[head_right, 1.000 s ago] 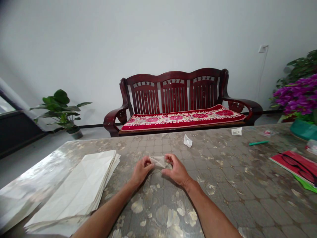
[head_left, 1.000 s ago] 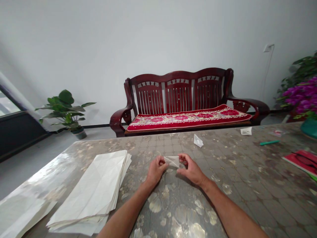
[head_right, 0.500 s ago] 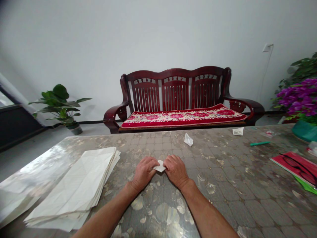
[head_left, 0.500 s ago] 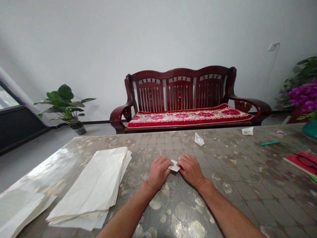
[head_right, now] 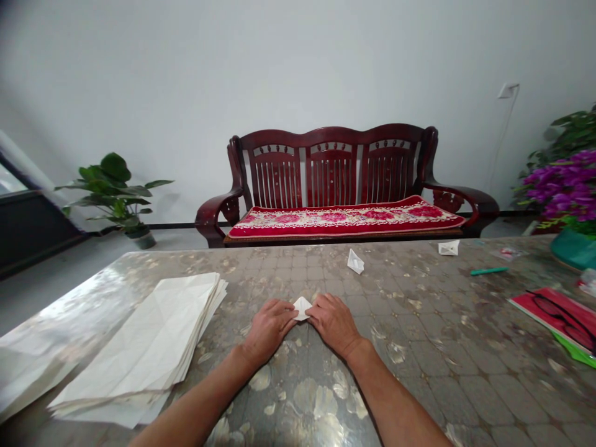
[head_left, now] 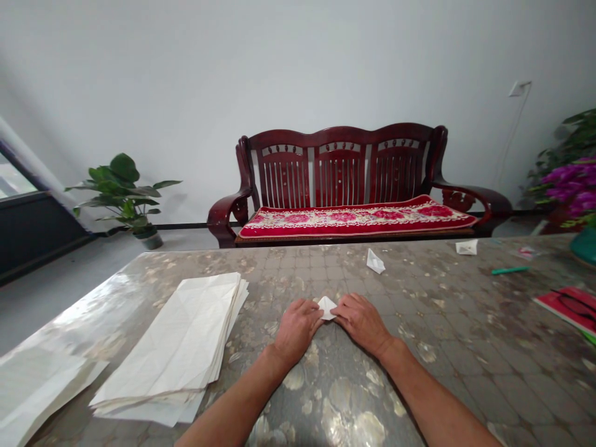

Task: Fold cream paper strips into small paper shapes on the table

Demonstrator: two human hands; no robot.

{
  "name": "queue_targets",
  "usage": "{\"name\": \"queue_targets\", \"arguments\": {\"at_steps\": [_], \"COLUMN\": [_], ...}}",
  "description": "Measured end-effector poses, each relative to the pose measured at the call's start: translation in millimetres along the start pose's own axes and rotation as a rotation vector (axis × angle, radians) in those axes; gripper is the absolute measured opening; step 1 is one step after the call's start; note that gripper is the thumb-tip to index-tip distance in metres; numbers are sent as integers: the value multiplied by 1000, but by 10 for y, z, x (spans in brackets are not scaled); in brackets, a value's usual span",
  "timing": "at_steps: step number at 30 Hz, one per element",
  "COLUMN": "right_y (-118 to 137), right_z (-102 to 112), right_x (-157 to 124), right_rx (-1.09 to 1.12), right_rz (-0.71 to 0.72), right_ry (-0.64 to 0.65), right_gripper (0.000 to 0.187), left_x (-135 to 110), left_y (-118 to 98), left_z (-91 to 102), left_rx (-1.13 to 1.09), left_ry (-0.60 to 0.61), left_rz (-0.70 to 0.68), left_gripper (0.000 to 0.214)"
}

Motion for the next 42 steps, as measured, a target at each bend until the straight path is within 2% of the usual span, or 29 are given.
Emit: {"name": "queue_targets", "arguments": {"at_steps": [8,12,22,31,37,42], "right_y": [-141,-194,-167,-176,-184,-180], "right_z": [-65,-84,-120,-182,-220,-222], "right_x": [58,93,140,142,146,153], "right_rx": [176,157,40,-66,-121,-148], "right_rz": [-139,-246,-369,-360,-380,-382], "right_ry": [27,53,69,82,103,121], "right_gripper": [18,21,21,23,21,20], "left_x": [10,24,73,187,220,186], "left_y": [147,234,204,196,222,240], "left_z": [55,38,6,-78,-77,-64], "left_rx": [-120,-174,45,229,201,165], "left_ry": [43,24,85,176,151,142], "left_rz": [258,365,354,419,444,384], "left_gripper": [22,25,20,21,26,19]}}
Point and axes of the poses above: each hand's wrist, its own x-axis towards the middle knuckle, its own z-axis out of the back of the hand, y = z × x, the point moved 7 cm from there along x, towards the middle knuckle, and after that the axes turned 3 degrees about z, right-handed, at the moved point
